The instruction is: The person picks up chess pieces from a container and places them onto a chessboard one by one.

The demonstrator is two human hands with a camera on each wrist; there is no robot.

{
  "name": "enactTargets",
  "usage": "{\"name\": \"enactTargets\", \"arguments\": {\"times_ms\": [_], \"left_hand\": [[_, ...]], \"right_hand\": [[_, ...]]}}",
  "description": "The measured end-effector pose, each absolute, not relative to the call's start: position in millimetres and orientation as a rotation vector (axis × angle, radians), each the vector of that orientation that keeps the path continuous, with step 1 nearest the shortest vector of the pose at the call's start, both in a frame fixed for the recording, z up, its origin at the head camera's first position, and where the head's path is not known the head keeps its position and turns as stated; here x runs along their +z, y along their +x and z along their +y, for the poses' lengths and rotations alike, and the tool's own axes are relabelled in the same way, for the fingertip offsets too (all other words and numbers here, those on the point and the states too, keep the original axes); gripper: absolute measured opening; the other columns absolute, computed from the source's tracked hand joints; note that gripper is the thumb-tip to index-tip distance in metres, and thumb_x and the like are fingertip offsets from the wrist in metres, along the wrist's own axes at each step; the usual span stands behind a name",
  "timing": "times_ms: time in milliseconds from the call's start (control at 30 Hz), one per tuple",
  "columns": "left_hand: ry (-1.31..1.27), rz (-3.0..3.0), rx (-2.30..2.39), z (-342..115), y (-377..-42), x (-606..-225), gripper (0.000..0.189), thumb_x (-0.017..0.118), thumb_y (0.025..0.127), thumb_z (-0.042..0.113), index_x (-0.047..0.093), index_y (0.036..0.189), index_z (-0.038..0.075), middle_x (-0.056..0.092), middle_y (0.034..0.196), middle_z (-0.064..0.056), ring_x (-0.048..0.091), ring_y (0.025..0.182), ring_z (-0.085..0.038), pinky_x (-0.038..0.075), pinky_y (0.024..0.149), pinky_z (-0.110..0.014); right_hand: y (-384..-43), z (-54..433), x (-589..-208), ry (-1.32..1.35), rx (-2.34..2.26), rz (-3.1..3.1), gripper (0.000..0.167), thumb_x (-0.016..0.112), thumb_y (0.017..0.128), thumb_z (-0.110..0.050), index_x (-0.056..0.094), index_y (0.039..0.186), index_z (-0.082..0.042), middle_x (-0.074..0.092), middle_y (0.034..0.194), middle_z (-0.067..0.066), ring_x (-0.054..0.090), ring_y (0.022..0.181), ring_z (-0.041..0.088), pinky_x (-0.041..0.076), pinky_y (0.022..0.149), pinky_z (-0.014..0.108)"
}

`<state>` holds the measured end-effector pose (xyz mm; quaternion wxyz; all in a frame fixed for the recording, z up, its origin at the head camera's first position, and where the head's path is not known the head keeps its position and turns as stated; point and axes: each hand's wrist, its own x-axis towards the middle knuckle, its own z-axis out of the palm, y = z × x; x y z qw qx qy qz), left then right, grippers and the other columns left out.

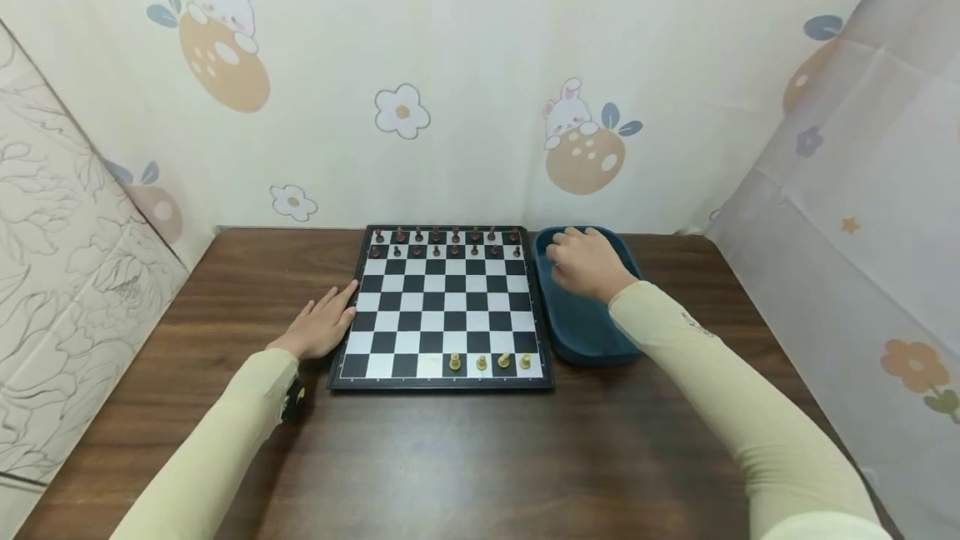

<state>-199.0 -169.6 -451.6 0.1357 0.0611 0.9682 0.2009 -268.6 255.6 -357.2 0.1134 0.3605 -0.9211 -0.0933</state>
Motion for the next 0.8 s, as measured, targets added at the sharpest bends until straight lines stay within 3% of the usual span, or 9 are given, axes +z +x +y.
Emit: {"name": "enactTargets", "arguments": {"times_ms": [100,433,800], "left_hand": [[0.181,2.803,0.593,-171.6,-196.8,-452.3,0.057,0.029,0.104,0.032,0.012,0.154,0.01,0.018,0.157,-0.013,0.01,0.143,-0.036,0.004,0.111,-0.06],[0.195,2.8,0.609,-171.6,-198.0,-454.3,0.058,0.028,0.104,0.033,0.012,0.154,0.01,0.019,0.157,-0.014,0.01,0.143,-0.036,0.003,0.111,-0.06],[0.212,2.804,0.609,-171.8,-198.4,-454.7,0.057,0.027,0.104,0.033,0.012,0.154,0.011,0.019,0.157,-0.014,0.01,0.143,-0.036,0.003,0.111,-0.06]], "right_hand": [[-278.3,258.8,-361.0,0.998,-0.278,-2.758,0.011,0.073,0.079,-0.014,0.072,0.086,-0.005,0.062,0.078,0.007,0.057,0.072,0.025,0.051,0.062,0.042],[-306.8,272.7,-369.9,0.821,-0.165,-2.886,0.003,0.067,0.08,-0.008,0.069,0.078,-0.006,0.06,0.075,0.007,0.055,0.068,0.025,0.05,0.059,0.044],[-320.3,280.4,-383.8,0.707,-0.116,-2.984,0.019,0.065,0.079,-0.003,0.06,0.061,-0.01,0.057,0.065,0.006,0.05,0.06,0.023,0.046,0.057,0.047]]}}
